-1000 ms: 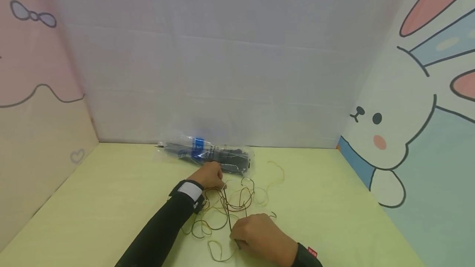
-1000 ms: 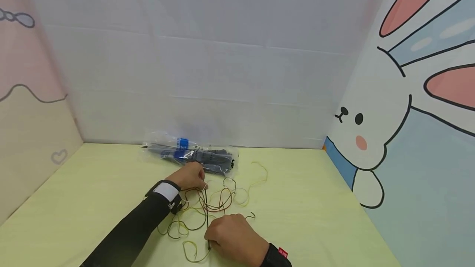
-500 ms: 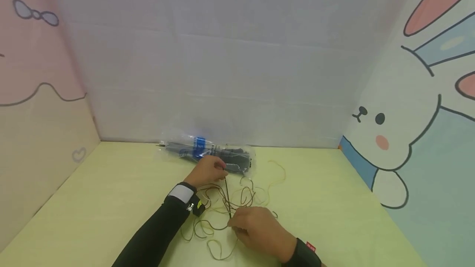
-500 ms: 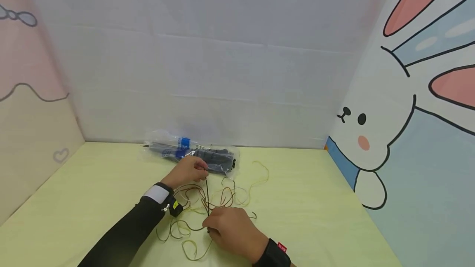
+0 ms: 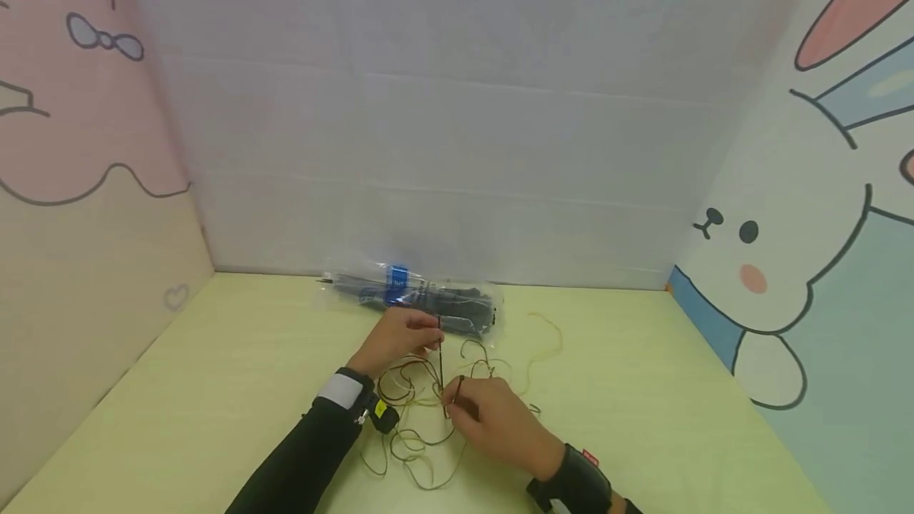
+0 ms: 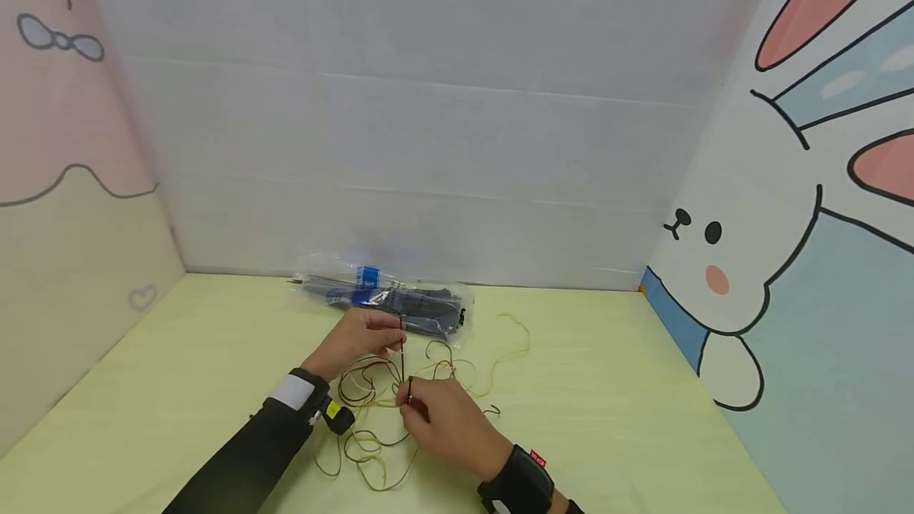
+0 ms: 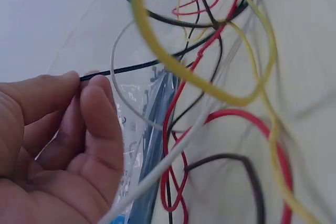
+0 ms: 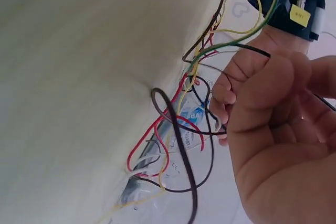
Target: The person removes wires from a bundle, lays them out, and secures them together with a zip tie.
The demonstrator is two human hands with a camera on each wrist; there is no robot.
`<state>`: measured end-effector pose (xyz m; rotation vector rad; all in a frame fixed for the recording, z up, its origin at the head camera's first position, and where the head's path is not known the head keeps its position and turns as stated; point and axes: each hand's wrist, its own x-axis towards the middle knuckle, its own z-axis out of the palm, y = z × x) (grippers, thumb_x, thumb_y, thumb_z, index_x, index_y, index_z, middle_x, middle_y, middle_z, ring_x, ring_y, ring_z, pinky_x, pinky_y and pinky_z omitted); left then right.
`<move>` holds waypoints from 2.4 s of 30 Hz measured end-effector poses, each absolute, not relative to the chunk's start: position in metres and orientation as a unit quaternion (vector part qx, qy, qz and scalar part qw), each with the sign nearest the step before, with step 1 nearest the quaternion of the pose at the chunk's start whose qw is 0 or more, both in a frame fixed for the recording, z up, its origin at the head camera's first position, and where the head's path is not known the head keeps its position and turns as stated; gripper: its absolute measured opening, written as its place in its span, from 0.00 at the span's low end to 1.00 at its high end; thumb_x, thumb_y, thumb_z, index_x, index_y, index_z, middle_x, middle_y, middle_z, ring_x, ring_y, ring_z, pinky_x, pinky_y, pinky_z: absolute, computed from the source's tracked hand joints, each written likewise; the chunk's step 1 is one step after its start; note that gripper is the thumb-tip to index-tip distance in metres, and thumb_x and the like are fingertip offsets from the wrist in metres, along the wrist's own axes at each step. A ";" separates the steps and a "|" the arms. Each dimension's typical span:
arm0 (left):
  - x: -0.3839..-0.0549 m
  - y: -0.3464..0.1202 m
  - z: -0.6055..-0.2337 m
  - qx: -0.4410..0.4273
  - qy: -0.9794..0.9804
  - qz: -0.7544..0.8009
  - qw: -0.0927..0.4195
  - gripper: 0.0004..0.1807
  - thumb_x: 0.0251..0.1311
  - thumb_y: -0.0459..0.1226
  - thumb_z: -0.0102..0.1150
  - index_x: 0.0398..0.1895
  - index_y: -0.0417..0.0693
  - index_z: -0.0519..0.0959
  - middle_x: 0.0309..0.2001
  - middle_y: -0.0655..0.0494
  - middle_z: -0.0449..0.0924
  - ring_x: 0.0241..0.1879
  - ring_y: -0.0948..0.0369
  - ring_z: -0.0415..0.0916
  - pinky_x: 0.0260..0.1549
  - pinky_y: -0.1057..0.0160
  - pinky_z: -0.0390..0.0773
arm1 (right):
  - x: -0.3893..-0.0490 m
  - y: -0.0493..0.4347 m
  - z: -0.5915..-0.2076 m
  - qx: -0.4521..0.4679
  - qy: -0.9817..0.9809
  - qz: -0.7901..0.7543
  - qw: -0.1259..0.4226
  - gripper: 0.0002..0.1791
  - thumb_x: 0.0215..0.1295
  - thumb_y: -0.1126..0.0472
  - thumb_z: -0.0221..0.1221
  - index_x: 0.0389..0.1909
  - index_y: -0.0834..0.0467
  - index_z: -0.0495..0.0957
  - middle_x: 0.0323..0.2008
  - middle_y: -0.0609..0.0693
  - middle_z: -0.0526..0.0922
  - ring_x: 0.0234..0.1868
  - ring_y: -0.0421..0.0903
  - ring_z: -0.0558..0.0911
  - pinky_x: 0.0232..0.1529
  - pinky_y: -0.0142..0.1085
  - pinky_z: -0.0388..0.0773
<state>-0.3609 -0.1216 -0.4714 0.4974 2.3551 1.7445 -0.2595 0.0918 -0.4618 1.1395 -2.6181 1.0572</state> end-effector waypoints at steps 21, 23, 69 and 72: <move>-0.341 -0.104 -0.471 0.372 0.804 0.459 -0.070 0.11 0.66 0.36 0.59 0.49 0.53 0.86 0.38 0.51 0.87 0.31 0.66 0.78 0.27 0.69 0.77 | -0.273 0.099 -0.463 0.242 -0.747 0.613 -0.090 0.23 0.78 0.57 0.45 0.51 0.76 0.73 0.41 0.74 0.80 0.34 0.49 0.88 0.36 0.45 0.84; -0.341 -0.101 -0.470 0.398 0.801 0.436 -0.099 0.11 0.64 0.33 0.60 0.47 0.51 0.86 0.37 0.53 0.87 0.32 0.67 0.77 0.27 0.70 0.75 | -0.274 0.100 -0.463 0.235 -0.741 0.622 -0.098 0.25 0.79 0.55 0.44 0.51 0.77 0.73 0.41 0.75 0.80 0.33 0.49 0.88 0.36 0.47 0.84; -0.331 -0.095 -0.453 0.364 0.782 0.502 0.063 0.08 0.68 0.46 0.57 0.43 0.66 0.85 0.40 0.50 0.86 0.30 0.52 0.81 0.29 0.63 0.80 | -0.280 0.116 -0.457 0.292 -0.837 0.396 0.239 0.05 0.64 0.63 0.63 0.38 0.51 0.83 0.31 0.41 0.83 0.18 0.29 0.69 0.22 0.24 0.68; -0.331 -0.095 -0.451 0.371 0.783 0.495 0.058 0.08 0.68 0.44 0.57 0.43 0.66 0.85 0.39 0.49 0.86 0.28 0.52 0.80 0.27 0.64 0.78 | -0.281 0.115 -0.457 0.303 -0.829 0.384 0.272 0.05 0.62 0.65 0.64 0.37 0.51 0.83 0.29 0.41 0.82 0.19 0.29 0.68 0.22 0.21 0.66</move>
